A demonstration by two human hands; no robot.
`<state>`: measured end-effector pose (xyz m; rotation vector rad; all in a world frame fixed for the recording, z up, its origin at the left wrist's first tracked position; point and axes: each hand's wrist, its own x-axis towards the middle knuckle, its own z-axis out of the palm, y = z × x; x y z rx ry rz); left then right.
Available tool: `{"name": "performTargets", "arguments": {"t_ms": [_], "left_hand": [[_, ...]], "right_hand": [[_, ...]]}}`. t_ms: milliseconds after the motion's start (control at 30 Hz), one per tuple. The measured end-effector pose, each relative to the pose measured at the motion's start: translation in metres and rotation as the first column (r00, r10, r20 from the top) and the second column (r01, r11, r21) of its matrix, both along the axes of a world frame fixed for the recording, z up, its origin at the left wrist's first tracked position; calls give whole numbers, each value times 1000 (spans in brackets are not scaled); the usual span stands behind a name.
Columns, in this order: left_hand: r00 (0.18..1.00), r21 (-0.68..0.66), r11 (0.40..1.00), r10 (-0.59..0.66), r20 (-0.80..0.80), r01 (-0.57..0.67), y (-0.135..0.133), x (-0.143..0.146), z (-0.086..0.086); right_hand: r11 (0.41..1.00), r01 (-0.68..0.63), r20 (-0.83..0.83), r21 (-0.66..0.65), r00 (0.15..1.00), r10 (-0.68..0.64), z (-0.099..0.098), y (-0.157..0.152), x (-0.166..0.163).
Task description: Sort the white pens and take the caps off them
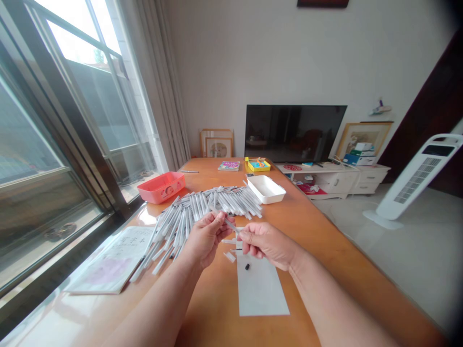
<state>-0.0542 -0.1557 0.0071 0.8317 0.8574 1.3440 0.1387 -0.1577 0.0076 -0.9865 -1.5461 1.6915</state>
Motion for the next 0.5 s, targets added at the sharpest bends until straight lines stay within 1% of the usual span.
{"name": "performTargets", "arguments": {"t_ms": [67, 133, 233, 300, 367, 433, 500], "left_hand": [[998, 16, 999, -43, 47, 42, 1, -3, 1], [995, 36, 998, -58, 79, 55, 2, -6, 2], [992, 69, 994, -89, 93, 82, 1, -8, 4], [987, 88, 988, -136, 89, 128, -1, -7, 5], [982, 89, 983, -170, 84, 163, -3, -6, 7], [984, 79, 985, -157, 85, 151, -4, -4, 7], [990, 76, 991, -116, 81, 110, -3, -3, 6]], "right_hand": [[989, -71, -102, -127, 993, 58, -1, -1, -1], [960, -152, -177, -235, 978, 111, -2, -1, -2], [921, -232, -272, -312, 951, 147, -5, -1, -5], [919, -245, -324, -310, 936, 140, -7, -1, -7], [931, -223, -340, -288, 933, 118, -9, -1, -8], [951, -179, -316, -252, 944, 94, -10, -1, -9], [972, -132, -267, -196, 961, 76, -11, -2, -10]]}}
